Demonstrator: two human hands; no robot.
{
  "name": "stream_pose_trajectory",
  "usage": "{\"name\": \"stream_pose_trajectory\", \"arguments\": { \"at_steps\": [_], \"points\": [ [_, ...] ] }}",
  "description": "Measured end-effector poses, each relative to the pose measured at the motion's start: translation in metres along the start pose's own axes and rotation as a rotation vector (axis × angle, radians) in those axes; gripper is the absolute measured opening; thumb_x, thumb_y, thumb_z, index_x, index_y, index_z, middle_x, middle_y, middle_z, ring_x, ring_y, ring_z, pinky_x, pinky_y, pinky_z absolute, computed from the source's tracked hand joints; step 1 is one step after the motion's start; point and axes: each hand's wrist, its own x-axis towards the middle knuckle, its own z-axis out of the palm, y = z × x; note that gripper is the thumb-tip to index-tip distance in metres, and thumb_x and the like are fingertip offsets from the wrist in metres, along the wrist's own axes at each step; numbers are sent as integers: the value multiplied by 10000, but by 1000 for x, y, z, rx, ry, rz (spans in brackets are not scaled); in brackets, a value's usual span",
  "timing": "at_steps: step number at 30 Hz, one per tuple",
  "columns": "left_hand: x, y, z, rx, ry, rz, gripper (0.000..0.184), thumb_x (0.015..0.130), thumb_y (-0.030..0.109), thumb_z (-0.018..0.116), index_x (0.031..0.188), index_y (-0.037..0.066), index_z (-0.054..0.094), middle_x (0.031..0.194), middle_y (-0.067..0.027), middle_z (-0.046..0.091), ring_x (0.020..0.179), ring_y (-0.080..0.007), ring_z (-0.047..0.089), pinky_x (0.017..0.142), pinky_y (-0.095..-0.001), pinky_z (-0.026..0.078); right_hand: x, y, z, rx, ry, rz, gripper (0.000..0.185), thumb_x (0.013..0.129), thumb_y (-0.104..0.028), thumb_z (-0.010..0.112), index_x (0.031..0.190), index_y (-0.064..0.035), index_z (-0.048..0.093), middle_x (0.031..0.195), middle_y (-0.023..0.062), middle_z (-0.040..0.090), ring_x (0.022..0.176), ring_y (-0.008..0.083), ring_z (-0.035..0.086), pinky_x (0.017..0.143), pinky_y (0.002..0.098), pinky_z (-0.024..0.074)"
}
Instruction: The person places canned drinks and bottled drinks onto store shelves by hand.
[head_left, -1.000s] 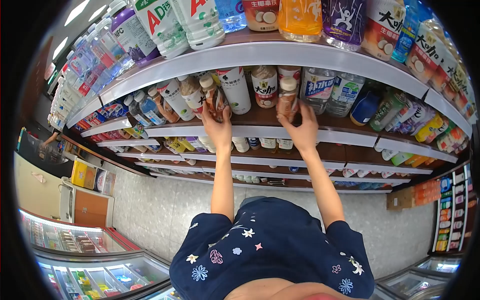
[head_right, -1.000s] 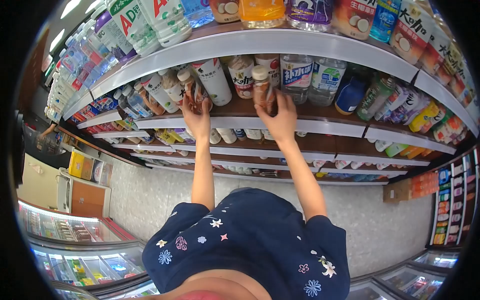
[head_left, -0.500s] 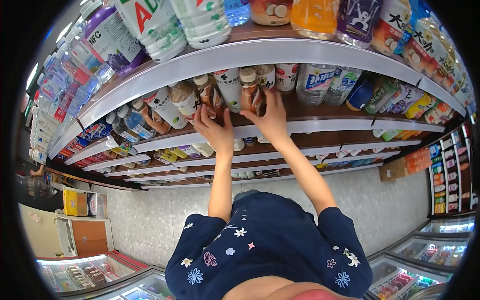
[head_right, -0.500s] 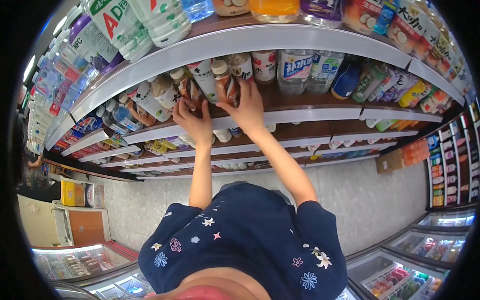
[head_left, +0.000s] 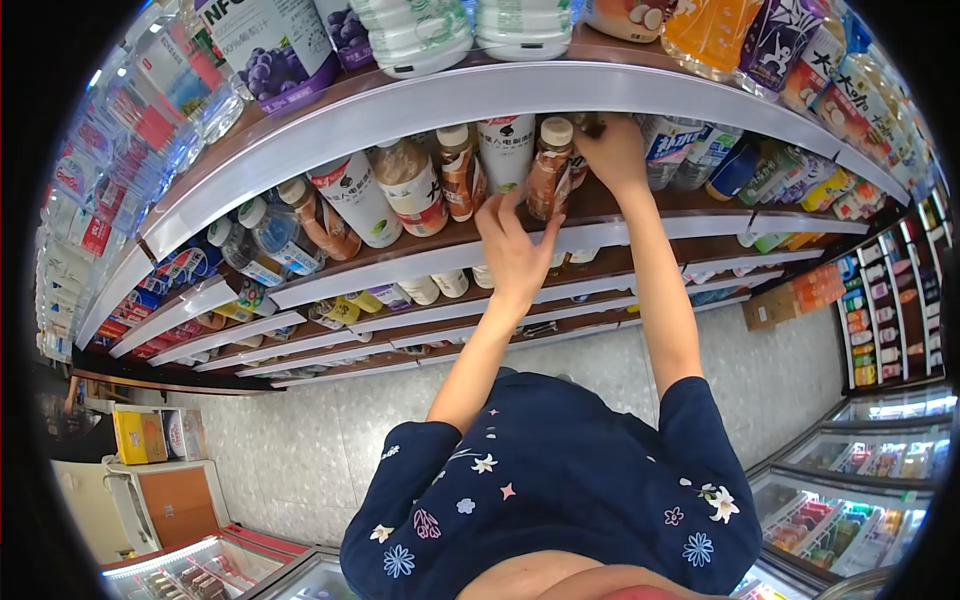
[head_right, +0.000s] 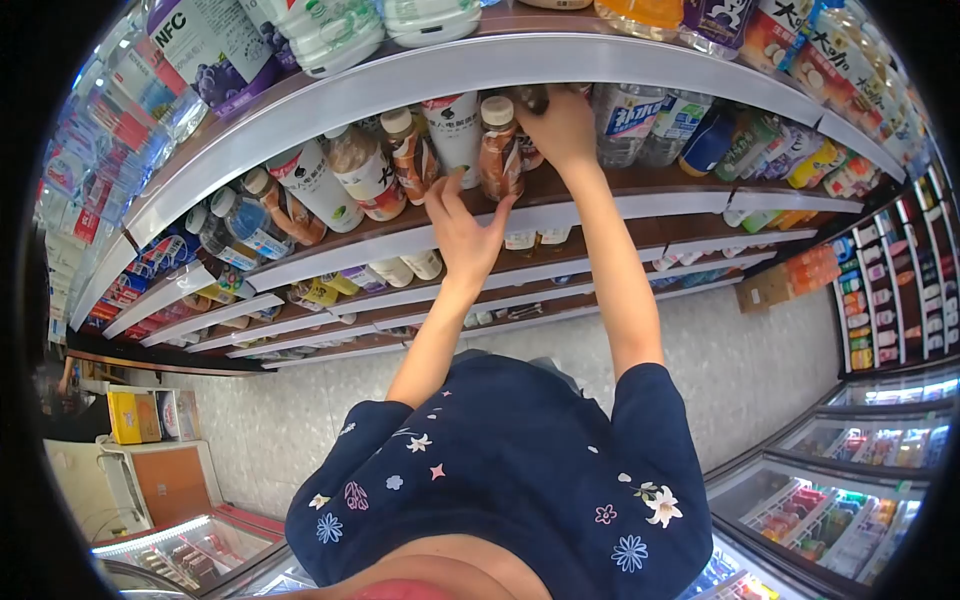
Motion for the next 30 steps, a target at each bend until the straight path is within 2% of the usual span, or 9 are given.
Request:
{"name": "stream_pose_trajectory", "arguments": {
  "at_steps": [2, 5, 7, 8, 15, 22, 25, 26, 30],
  "points": [
    [2, 2, 0, 6, -65, 102, 626, 787, 188, 760, 1286, -11, 438, 1146, -219, 502, 990, -384, 543, 822, -438, 475, -9, 10, -8, 5, 97, -117, 444, 750, -225, 768, 1080, 30, 615, 945, 199, 676, 822, 325, 663, 722, 360, 515],
    [4, 10, 4, -18, -66, 132, 567, 803, 151, 728, 1267, -11, 447, 1146, -231, 494, 981, -399, 534, 813, -467, 468, -41, 7, -31, 209, 218, 97, 480, 759, -282, 792, 1080, 31, 620, 946, 184, 669, 842, 301, 663, 745, 358, 524],
    [10, 15, 5, -6, -85, 97, 539, 811, 116, 701, 1265, -12, 441, 1118, -225, 491, 996, -409, 534, 801, -469, 479, -63, -8, -50, 481, 157, 485, 467, 775, -214, 807, 1119, 29, 607, 972, 100, 655, 855, 147, 631, 705, 252, 508],
    [14, 16, 7, 2, -106, 71, 542, 812, 111, 698, 1271, -11, 436, 1111, -223, 489, 1002, -412, 533, 798, -466, 483, -75, -9, -54, 565, 162, 490, 453, 811, -150, 786, 1171, 31, 579, 1042, 63, 628, 889, 78, 591, 700, 204, 496],
    [27, 7, 40, -68, -198, 97, 525, 847, 115, 639, 1316, 20, 425, 1141, -179, 522, 1008, -368, 563, 782, -433, 528, -107, -29, -71, 516, 370, 96, 416, 851, -29, 715, 1227, 28, 549, 1183, 72, 597, 1009, 121, 592, 834, 234, 496],
    [24, -21, 5, -347, -181, 286, 318, 824, 79, 633, 1138, 40, 604, 1094, -135, 618, 1032, -341, 569, 852, -426, 481, -105, -62, -72, 644, 225, 159, 392, 893, -14, 649, 1264, 31, 530, 1236, 95, 590, 1040, 135, 594, 894, 268, 498],
    [5, -28, -20, -345, -46, 194, 344, 793, 58, 646, 1133, 33, 596, 1161, -173, 571, 1091, -365, 530, 905, -444, 450, -96, -69, -50, 665, 164, 166, 382, 894, -27, 663, 1249, 35, 537, 1171, 73, 600, 993, 104, 582, 837, 222, 475],
    [1, -28, -27, -341, -27, 164, 346, 793, 59, 647, 1133, 28, 595, 1199, -187, 548, 1114, -378, 514, 921, -451, 439, -89, -69, -39, 620, 184, 141, 368, 881, -84, 695, 1216, 13, 578, 963, 18, 606, 796, 54, 527, 682, 192, 431],
    [-11, -37, -37, -435, -90, 77, 356, 821, 95, 649, 1161, 13, 583, 1389, -246, 403, 1294, -430, 394, 1042, -467, 380, -72, -36, 3, 463, 226, 206, 323, 837, -194, 742, 1084, -11, 641, 668, -57, 459, 587, 37, 329, 519, 208, 295]
  ]
}}
